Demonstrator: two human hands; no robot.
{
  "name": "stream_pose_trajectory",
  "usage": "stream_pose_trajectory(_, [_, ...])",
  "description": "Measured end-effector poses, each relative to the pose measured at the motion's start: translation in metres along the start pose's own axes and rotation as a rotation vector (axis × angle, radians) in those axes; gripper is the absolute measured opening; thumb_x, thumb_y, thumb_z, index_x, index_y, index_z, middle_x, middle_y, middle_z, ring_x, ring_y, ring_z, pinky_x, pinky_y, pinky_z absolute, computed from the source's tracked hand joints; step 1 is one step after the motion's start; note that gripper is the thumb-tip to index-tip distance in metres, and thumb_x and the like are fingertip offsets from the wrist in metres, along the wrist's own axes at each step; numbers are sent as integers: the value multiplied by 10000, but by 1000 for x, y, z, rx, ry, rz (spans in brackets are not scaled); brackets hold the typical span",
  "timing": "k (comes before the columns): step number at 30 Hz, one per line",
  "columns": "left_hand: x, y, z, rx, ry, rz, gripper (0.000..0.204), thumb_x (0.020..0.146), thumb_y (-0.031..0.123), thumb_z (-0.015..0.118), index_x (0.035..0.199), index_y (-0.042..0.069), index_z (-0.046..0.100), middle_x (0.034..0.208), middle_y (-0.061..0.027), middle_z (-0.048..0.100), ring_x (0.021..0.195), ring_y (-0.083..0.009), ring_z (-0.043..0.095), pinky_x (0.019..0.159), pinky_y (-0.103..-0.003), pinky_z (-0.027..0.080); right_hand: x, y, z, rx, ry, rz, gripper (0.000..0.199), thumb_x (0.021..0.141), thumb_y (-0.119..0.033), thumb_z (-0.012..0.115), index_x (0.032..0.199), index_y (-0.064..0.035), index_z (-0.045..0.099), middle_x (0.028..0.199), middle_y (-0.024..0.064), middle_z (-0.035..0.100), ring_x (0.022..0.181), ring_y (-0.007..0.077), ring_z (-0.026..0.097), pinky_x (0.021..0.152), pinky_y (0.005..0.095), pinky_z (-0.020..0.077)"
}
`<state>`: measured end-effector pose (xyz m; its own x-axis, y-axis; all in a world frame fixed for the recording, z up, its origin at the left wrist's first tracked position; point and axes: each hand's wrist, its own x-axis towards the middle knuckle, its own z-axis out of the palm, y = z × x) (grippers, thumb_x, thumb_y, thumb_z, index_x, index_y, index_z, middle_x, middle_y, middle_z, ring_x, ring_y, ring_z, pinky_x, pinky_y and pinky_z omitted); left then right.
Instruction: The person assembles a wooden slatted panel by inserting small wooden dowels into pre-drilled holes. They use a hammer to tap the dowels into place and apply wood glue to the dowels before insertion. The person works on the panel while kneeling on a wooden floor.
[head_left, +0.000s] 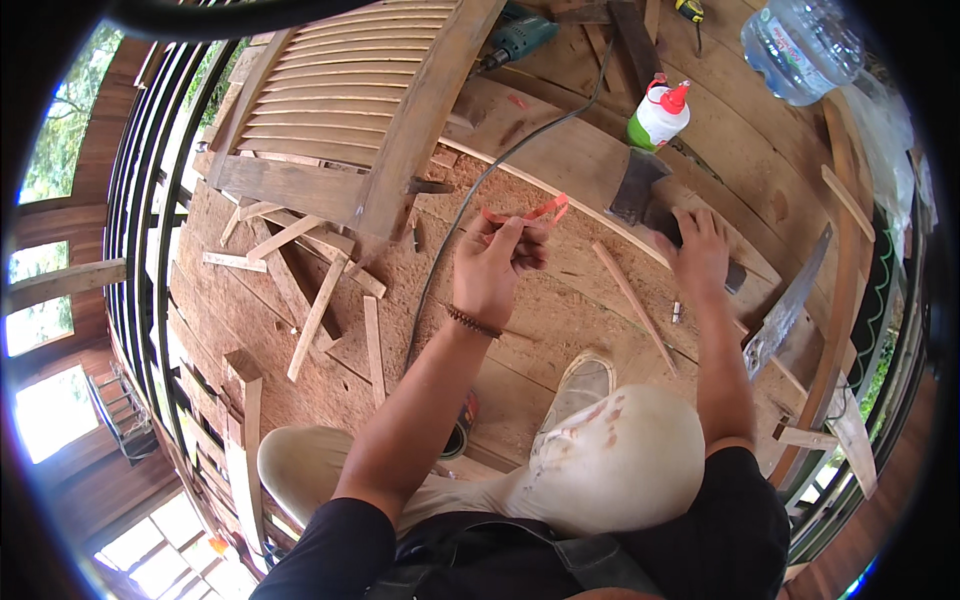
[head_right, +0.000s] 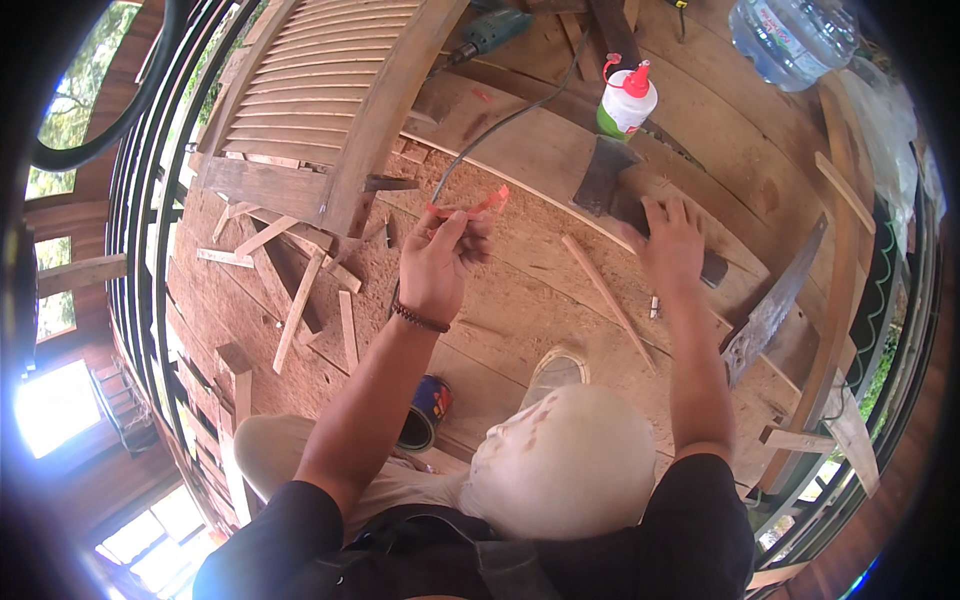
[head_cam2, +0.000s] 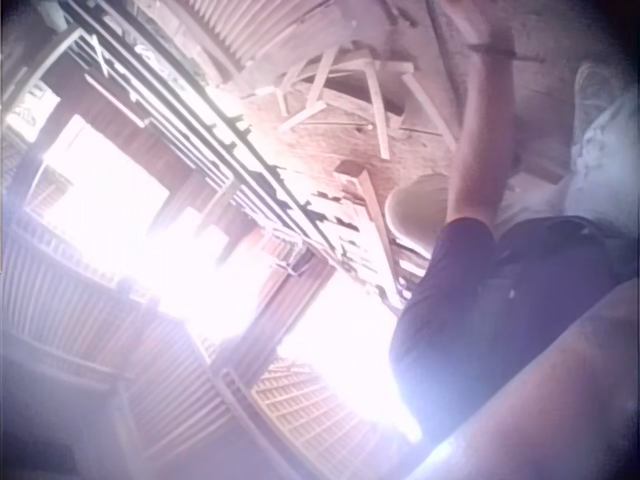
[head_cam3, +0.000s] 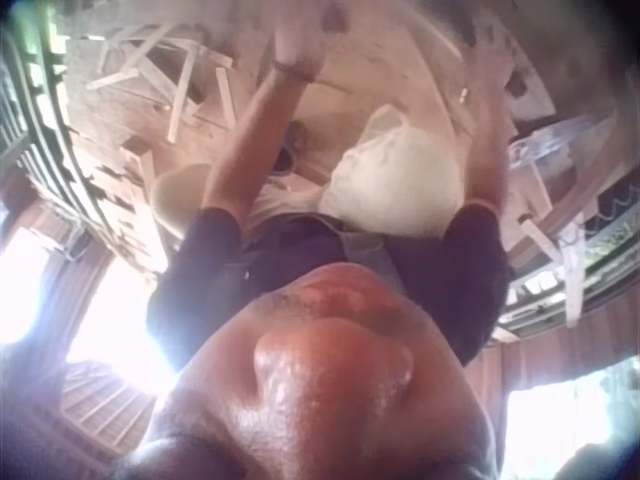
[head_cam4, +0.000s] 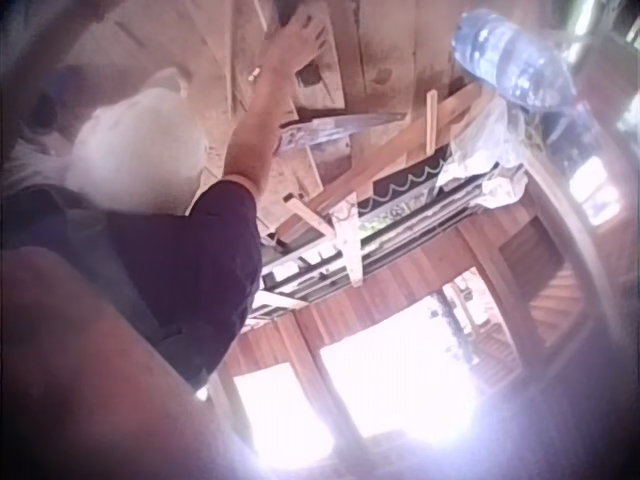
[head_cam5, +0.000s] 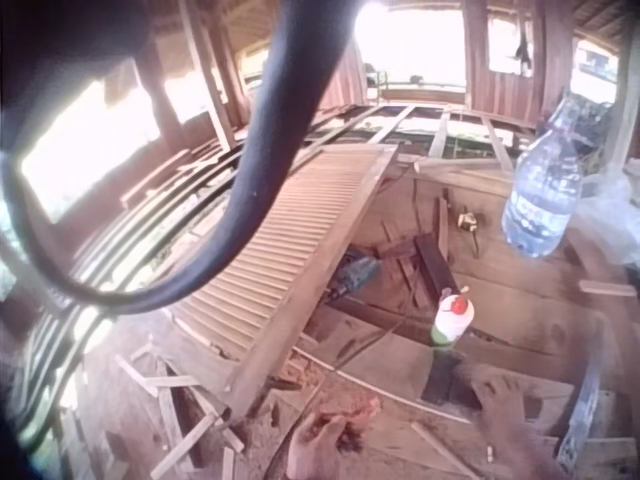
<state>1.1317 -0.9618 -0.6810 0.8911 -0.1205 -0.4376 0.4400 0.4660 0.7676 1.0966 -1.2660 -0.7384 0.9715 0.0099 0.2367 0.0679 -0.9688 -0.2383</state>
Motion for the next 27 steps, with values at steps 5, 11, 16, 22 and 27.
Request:
stream_pose_trajectory(5, [-19, -14, -1, 14, 22, -47, 155, 1043, 123, 554, 1108, -18, 563, 941, -154, 719, 759, -228, 710, 676, -330, 590, 1, -127, 2, 1164, -54, 332, 228, 942, -182, 721, 1103, -24, 689, 945, 55, 694, 881, 147, 654, 781, 310, 524])
stream_pose_trajectory(11, [-43, -21, -32, 157, 8, -94, 185, 1011, 99, 579, 1159, -8, 547, 967, -168, 723, 832, -238, 730, 736, -329, 599, 5, -186, 10, 1434, -202, 488, 172, 982, -130, 657, 1038, 31, 680, 886, 58, 713, 812, 74, 649, 698, 245, 517])
stream_pose_trajectory(16, [-49, -15, -62, 358, -95, -248, 268, 1005, 139, 612, 1191, -39, 540, 957, -141, 719, 821, -200, 721, 729, -309, 590, -4, -204, 29, 1409, -251, 527, 191, 978, -152, 664, 1031, 31, 681, 842, 54, 710, 775, 83, 649, 671, 253, 525])
stream_pose_trajectory(22, [-48, 4, -75, 555, -308, -267, 353, 967, 183, 691, 1182, -67, 565, 940, -107, 701, 820, -157, 697, 689, -293, 578, -8, -209, 39, 1285, -322, 504, 120, 970, -111, 665, 1000, 3, 688, 814, 9, 675, 724, 62, 599, 653, 248, 494])
stream_pose_trajectory(27, [-38, 4, -83, 739, 34, 43, 298, 940, 162, 708, 1140, -46, 636, 954, -116, 715, 822, -138, 685, 715, -290, 560, -13, -211, 42, 1301, -371, 494, 200, 949, -167, 671, 1016, 16, 716, 849, 71, 736, 752, 97, 652, 695, 272, 518])
